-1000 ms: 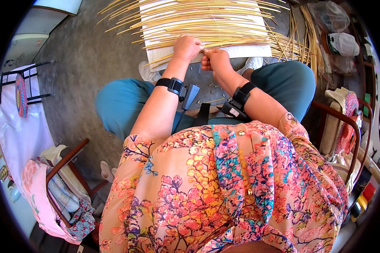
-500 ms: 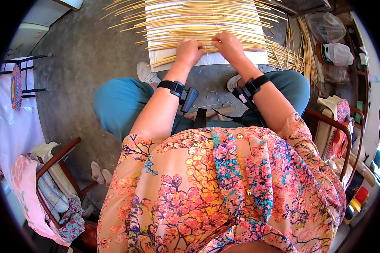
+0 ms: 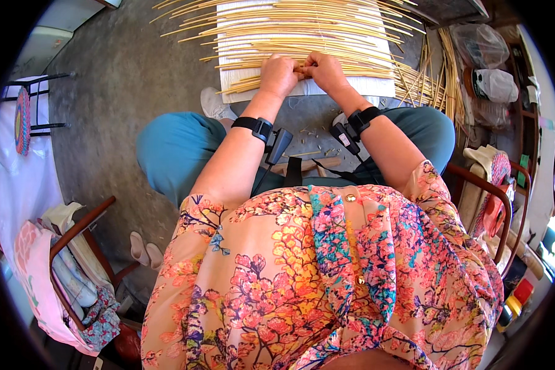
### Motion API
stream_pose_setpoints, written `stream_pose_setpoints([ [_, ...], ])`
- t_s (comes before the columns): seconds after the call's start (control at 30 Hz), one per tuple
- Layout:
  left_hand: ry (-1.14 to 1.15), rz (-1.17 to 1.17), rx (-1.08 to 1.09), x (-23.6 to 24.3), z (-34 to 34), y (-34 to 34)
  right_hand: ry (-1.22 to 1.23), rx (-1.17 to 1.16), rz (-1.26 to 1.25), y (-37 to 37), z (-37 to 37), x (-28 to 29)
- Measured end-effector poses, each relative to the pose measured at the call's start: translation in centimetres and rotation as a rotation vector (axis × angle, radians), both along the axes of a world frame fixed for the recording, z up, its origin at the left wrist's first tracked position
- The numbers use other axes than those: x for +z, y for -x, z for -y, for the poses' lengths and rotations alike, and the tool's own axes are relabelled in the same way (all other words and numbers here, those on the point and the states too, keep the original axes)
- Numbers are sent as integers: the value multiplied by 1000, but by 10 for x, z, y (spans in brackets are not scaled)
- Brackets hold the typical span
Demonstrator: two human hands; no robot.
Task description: The person weaves a structure using long thin strips of wood, threading a white cord through the wood strips to bind them together while they are laid out on a table.
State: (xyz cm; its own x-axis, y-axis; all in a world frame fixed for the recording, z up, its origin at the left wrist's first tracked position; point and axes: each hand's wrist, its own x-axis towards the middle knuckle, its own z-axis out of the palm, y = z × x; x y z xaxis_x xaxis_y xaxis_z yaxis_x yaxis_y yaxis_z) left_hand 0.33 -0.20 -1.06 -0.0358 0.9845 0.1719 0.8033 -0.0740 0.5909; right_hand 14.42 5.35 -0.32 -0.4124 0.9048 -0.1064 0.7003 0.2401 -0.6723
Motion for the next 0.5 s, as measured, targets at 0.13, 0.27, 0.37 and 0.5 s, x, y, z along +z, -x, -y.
stream_pose_setpoints([
  [0.13,38,-15,12,0,0,0,-138,-84,-137,9,-2,1],
  [0.27,87,22,-23,1,1,0,-214,-355,-274,9,-44,24],
  [0.37,48,3,-26,-1,4,1,78,-357,-743,7,-56,70],
  [0.5,4,32,-33,-5,1,-2,341,-347,-1079,-15,-49,123],
])
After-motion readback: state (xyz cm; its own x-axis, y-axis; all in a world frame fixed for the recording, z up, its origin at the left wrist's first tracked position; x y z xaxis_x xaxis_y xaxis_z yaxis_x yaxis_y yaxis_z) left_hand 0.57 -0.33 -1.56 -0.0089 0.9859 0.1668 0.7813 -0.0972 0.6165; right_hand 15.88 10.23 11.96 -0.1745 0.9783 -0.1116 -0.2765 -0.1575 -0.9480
